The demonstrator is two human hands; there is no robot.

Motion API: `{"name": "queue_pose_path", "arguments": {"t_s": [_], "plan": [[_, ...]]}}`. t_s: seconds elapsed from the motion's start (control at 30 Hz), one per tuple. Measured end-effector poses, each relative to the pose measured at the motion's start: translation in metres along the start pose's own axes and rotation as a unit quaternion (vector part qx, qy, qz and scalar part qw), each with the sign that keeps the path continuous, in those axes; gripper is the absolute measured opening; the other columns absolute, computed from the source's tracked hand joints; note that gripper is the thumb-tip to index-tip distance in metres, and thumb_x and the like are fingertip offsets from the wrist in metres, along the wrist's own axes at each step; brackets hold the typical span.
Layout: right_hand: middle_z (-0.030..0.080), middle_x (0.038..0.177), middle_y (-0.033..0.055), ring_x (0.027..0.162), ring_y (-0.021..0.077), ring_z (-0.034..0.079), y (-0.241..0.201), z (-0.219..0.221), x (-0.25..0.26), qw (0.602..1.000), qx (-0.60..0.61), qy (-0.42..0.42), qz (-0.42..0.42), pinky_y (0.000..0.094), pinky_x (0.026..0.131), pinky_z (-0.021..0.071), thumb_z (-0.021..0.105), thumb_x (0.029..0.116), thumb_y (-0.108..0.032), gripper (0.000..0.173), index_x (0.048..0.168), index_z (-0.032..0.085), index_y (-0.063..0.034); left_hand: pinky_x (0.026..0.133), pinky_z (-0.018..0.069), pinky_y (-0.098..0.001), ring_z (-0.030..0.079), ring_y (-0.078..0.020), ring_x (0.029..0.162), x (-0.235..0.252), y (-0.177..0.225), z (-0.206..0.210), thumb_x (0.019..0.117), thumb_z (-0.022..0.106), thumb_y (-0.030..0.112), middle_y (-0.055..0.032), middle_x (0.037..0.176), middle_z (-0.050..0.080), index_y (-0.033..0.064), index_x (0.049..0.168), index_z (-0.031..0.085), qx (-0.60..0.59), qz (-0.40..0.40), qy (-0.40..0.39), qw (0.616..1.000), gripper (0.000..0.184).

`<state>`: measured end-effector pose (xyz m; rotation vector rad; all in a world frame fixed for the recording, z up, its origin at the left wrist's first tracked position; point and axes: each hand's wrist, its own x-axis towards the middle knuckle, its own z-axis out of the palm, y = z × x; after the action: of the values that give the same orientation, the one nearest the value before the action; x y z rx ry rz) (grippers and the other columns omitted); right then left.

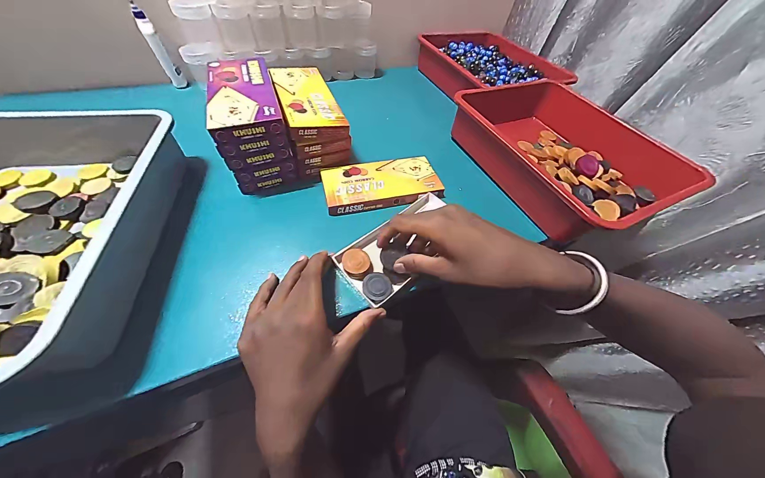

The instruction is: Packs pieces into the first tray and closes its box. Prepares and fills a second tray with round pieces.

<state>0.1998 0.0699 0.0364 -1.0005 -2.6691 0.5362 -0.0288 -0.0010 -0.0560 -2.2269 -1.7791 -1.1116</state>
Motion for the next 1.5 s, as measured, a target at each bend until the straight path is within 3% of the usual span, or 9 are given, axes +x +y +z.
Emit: {"name": "queue_pose_path", "arguments": {"t_s": [0.17,0.33,0.43,0.57,0.67,0.73,0.93,1.1,1.5], "plan": [[0.074,0.097,-0.0006,0.087,0.0055,0.069,0.006,-0.001,-0.005,1.0,0.01,-0.02,-0.02,0.0243,0.078,0.0587,0.067,0.0989,-0.016,0.015,0.109,0.076,-0.0097,0.105,0.0439,-0.062,0.068,-0.0333,0.12,0.0,0.0,0.0,0.0848,0.051,0.078,-0.0117,0.122,0.074,0.0036,0.13,0.067,0.004,0.004,0.001,1.0,0.088],[0.074,0.095,0.0041,0.085,0.0135,0.07,0.001,0.006,-0.008,0.999,-0.035,0.011,-0.037,0.0329,0.077,0.0573,0.067,0.0982,-0.017,0.018,0.11,0.077,-0.0083,0.105,0.0429,-0.0637,0.068,-0.0356,0.12,0.0,-0.004,0.0,0.0838,0.051,0.079,-0.0135,0.123,0.073,0.0017,0.133,0.065,-0.004,0.016,-0.012,1.0,0.093],[0.072,0.1,0.0083,0.088,0.0198,0.071,-0.002,-0.016,-0.023,0.984,-0.136,0.118,0.007,0.0391,0.077,0.0597,0.066,0.0999,-0.02,0.026,0.122,0.072,-0.0078,0.106,0.0415,-0.064,0.067,-0.0362,0.12,0.002,-0.006,-0.001,0.0829,0.052,0.08,-0.0153,0.125,0.072,-0.0005,0.135,0.062,-0.013,0.018,-0.032,0.999,0.096],[0.074,0.106,0.0155,0.097,0.0311,0.072,0.027,-0.1,-0.054,0.903,-0.299,0.262,0.164,0.0522,0.087,0.0572,0.056,0.1039,-0.015,0.024,0.115,0.075,-0.0073,0.108,0.0399,-0.0639,0.065,-0.0356,0.123,0.001,-0.008,-0.004,0.0826,0.054,0.079,-0.0152,0.127,0.071,-0.0003,0.137,0.06,-0.017,0.012,-0.053,0.998,0.097],[0.074,0.103,0.0213,0.098,0.0441,0.07,0.075,-0.143,-0.089,0.911,-0.293,0.127,0.261,0.0711,0.088,0.0499,0.059,0.101,-0.008,0.021,0.112,0.076,-0.0055,0.107,0.0399,-0.0646,0.065,-0.0359,0.123,0.002,-0.008,-0.005,0.0823,0.054,0.08,-0.0147,0.127,0.071,-0.0004,0.137,0.06,-0.018,0.017,-0.056,0.998,0.097],[0.076,0.101,0.0155,0.097,0.0408,0.072,0.102,-0.15,-0.107,0.915,-0.271,0.046,0.294,0.0718,0.087,0.0505,0.067,0.0973,-0.008,0.018,0.111,0.078,-0.0105,0.106,0.0408,-0.0645,0.065,-0.0353,0.123,0.002,-0.008,-0.005,0.082,0.053,0.08,-0.0139,0.128,0.071,0.0004,0.137,0.06,-0.017,0.015,-0.055,0.998,0.097],[0.075,0.102,0.0133,0.095,0.0362,0.071,0.128,-0.139,-0.132,0.915,-0.232,-0.015,0.33,0.0658,0.088,0.0522,0.074,0.092,-0.007,0.028,0.12,0.075,-0.0137,0.105,0.0409,-0.0643,0.065,-0.0366,0.121,0.003,-0.008,-0.005,0.0826,0.054,0.079,-0.0157,0.127,0.071,-0.0007,0.137,0.059,-0.013,0.02,-0.061,0.998,0.097],[0.075,0.097,0.0164,0.094,0.0404,0.071,0.131,-0.149,-0.118,0.916,-0.261,0.032,0.302,0.0699,0.085,0.0511,0.075,0.0916,-0.009,0.011,0.102,0.077,-0.0078,0.107,0.0402,-0.0644,0.065,-0.0343,0.123,0.002,-0.007,-0.005,0.0821,0.053,0.08,-0.0128,0.128,0.071,0.001,0.137,0.06,-0.01,0.012,-0.054,0.998,0.096],[0.075,0.097,0.0177,0.096,0.0457,0.069,0.177,-0.167,-0.078,0.901,-0.28,0.023,0.331,0.0747,0.082,0.0494,0.069,0.0945,-0.007,0.015,0.103,0.079,-0.0132,0.105,0.0427,-0.0627,0.067,-0.0329,0.12,0.003,-0.006,-0.004,0.0818,0.052,0.08,-0.0117,0.127,0.072,0.0008,0.136,0.061,-0.001,0.019,-0.042,0.999,0.096]]}}
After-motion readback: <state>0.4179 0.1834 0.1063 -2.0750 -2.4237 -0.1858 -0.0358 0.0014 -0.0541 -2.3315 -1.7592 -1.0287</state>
